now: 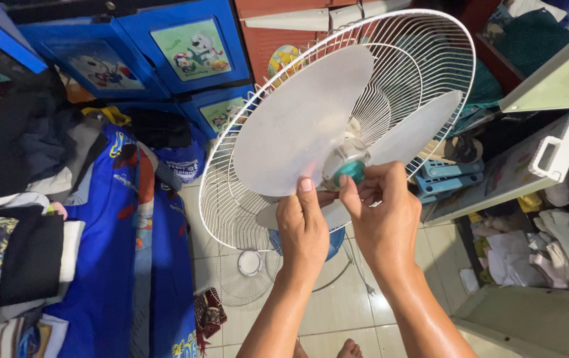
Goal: The person disassembles a standing electric fan by removing the front grille, the fan blades, and the rear grille. They then reassemble the fan by reattaching the rear grille, the blades, and the front grille, securing each component in place.
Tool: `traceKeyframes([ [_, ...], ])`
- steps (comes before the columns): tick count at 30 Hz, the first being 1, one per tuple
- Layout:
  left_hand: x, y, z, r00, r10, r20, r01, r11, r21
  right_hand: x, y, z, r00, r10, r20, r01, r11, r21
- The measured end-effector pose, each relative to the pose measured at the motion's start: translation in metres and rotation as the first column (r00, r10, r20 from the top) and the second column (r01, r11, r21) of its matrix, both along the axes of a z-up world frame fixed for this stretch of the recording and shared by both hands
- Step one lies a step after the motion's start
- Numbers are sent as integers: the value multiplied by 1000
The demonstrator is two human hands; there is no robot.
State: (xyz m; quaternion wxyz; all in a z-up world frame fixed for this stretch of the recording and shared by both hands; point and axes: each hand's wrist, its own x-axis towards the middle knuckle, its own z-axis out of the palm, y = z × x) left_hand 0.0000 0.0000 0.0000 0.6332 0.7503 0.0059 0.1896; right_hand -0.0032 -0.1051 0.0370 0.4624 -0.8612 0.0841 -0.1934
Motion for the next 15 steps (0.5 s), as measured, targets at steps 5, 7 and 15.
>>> traceKeyframes([
  [5, 1, 1, 1, 999, -44, -25, 41, 996, -77, 2, -5, -1, 983, 91, 162, -64, 984, -167],
  [7, 1, 1, 1, 999, -52, -7, 51, 993, -104, 3, -6, -1, 965, 136, 224, -79, 966, -246],
  [15, 4, 3, -1, 997, -4, 71, 2, 1000, 30, 0, -2, 3, 960, 123, 251, -51, 960, -276],
])
